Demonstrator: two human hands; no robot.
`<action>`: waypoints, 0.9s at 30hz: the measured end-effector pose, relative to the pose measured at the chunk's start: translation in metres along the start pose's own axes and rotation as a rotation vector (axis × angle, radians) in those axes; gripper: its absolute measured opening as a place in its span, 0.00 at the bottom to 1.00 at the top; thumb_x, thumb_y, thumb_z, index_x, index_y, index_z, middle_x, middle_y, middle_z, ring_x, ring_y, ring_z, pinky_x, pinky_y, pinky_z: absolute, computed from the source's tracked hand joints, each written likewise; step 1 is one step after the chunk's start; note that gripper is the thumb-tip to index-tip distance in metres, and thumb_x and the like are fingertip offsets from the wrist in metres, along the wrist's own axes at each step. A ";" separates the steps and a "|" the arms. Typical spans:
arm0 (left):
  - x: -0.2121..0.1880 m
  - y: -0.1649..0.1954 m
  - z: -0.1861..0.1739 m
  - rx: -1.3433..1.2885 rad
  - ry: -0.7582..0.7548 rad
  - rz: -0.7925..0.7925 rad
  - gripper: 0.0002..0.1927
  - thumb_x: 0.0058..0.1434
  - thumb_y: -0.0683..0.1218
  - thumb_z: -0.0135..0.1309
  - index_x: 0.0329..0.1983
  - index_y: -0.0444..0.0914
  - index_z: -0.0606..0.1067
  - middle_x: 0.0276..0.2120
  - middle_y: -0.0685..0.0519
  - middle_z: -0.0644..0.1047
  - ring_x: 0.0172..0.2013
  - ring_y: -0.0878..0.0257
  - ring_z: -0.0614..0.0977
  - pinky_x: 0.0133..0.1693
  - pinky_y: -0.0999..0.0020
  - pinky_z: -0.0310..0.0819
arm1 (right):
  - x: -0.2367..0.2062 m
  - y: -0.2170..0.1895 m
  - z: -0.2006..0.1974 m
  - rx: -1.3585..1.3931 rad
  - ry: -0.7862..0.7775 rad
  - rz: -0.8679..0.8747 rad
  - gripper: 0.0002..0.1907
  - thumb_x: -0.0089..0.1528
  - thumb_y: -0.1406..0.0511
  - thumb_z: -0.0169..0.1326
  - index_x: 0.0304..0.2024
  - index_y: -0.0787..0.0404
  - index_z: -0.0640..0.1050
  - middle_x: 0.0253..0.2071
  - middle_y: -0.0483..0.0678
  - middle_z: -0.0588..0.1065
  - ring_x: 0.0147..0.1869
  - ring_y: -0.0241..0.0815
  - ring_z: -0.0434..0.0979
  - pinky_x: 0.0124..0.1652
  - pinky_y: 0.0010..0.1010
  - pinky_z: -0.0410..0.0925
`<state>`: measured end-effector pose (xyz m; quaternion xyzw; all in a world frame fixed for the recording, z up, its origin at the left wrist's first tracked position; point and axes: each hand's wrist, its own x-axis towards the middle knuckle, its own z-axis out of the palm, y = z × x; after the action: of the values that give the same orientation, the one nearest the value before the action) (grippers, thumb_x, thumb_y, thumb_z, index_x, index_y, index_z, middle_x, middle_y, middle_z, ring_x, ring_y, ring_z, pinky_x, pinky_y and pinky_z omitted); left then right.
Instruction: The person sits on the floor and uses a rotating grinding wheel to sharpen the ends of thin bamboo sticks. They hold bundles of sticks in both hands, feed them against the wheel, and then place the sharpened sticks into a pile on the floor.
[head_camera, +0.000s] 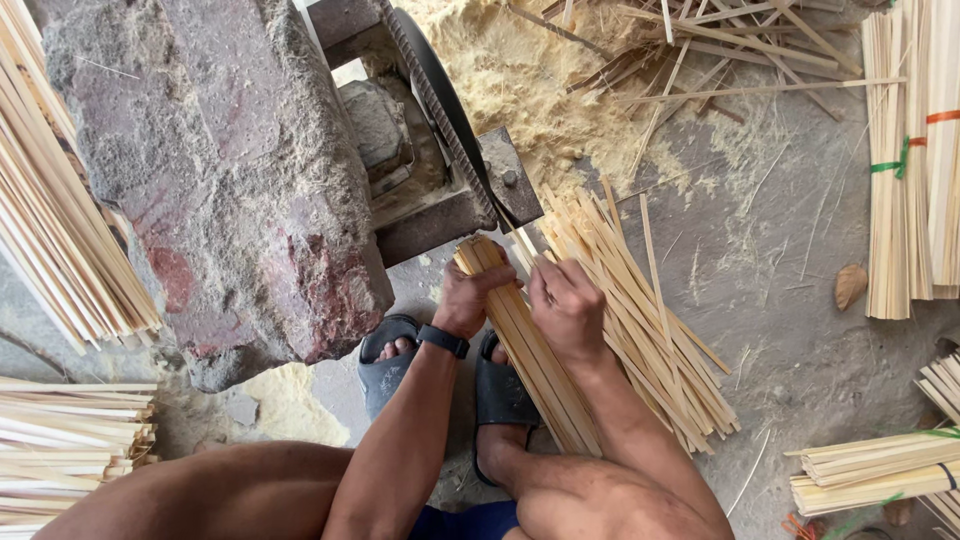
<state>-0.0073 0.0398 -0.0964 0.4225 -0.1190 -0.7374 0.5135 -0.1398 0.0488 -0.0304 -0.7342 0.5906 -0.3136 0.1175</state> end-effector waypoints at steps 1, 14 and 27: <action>0.001 0.000 -0.001 0.031 -0.001 0.018 0.13 0.53 0.34 0.64 0.42 0.33 0.77 0.34 0.50 0.81 0.32 0.60 0.84 0.36 0.63 0.83 | 0.010 -0.004 0.002 -0.007 0.014 -0.020 0.07 0.62 0.74 0.60 0.43 0.70 0.83 0.35 0.56 0.80 0.32 0.47 0.83 0.28 0.33 0.77; -0.006 0.003 0.000 0.053 -0.107 -0.012 0.14 0.55 0.35 0.65 0.45 0.30 0.80 0.41 0.44 0.84 0.41 0.57 0.87 0.45 0.59 0.84 | -0.039 0.017 -0.024 0.019 -0.044 0.005 0.10 0.59 0.70 0.59 0.43 0.68 0.83 0.37 0.57 0.80 0.38 0.50 0.83 0.37 0.37 0.78; 0.001 -0.002 -0.007 0.110 -0.021 0.072 0.11 0.55 0.35 0.64 0.41 0.31 0.80 0.37 0.46 0.84 0.36 0.59 0.85 0.40 0.63 0.83 | 0.029 -0.002 0.008 -0.062 0.110 -0.163 0.08 0.63 0.75 0.59 0.46 0.72 0.82 0.35 0.61 0.80 0.35 0.48 0.84 0.30 0.28 0.78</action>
<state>-0.0031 0.0415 -0.1024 0.4378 -0.1795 -0.7151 0.5145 -0.1299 0.0202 -0.0259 -0.7647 0.5440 -0.3435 0.0365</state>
